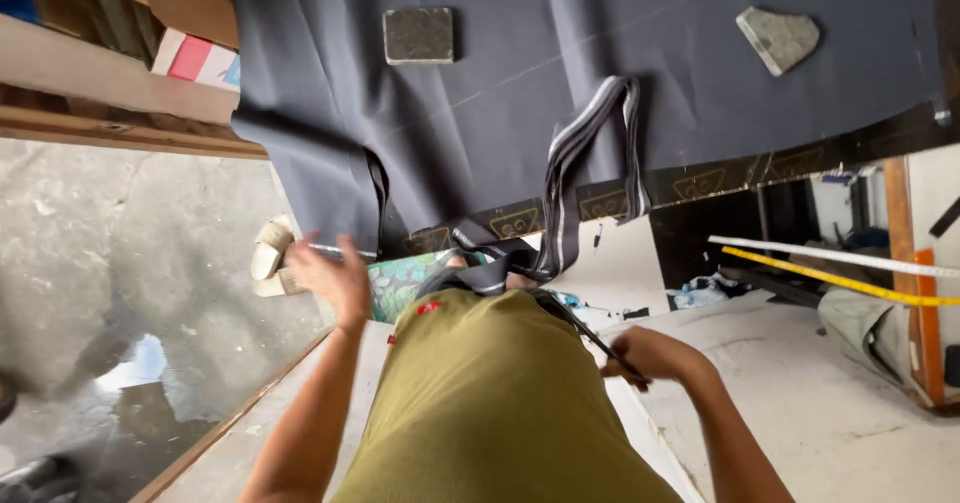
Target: The person marks a dark fabric using a ruler and a red marker, then removes a yellow paper pattern. They cut the fabric along the marked lines using large shears, trimming straight and curved edges. Finally, they use the red marker to mark a small section on the cut fabric.
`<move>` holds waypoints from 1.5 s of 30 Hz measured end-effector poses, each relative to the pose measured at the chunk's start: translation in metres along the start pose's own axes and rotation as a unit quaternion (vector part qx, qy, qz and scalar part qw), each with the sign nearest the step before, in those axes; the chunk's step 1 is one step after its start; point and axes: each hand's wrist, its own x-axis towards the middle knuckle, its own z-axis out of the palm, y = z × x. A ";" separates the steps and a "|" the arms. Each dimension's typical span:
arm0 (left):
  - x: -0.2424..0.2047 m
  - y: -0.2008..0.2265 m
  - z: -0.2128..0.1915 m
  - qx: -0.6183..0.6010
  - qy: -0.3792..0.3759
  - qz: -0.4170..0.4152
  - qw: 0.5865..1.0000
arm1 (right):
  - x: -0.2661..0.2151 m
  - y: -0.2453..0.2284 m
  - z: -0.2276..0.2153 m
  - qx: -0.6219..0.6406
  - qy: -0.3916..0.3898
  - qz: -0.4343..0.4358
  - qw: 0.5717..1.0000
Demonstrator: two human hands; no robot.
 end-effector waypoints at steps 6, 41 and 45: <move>-0.069 0.077 0.018 -0.076 -0.244 0.148 0.955 | -0.033 -0.010 -0.003 -0.033 0.034 0.068 0.997; -0.183 0.023 0.054 -0.031 -0.055 -0.327 0.943 | 0.117 -0.194 -0.104 -0.433 0.049 -0.259 0.862; -0.176 0.024 0.036 0.007 0.049 -0.179 0.983 | 0.081 -0.131 -0.155 -0.322 0.240 -0.133 0.906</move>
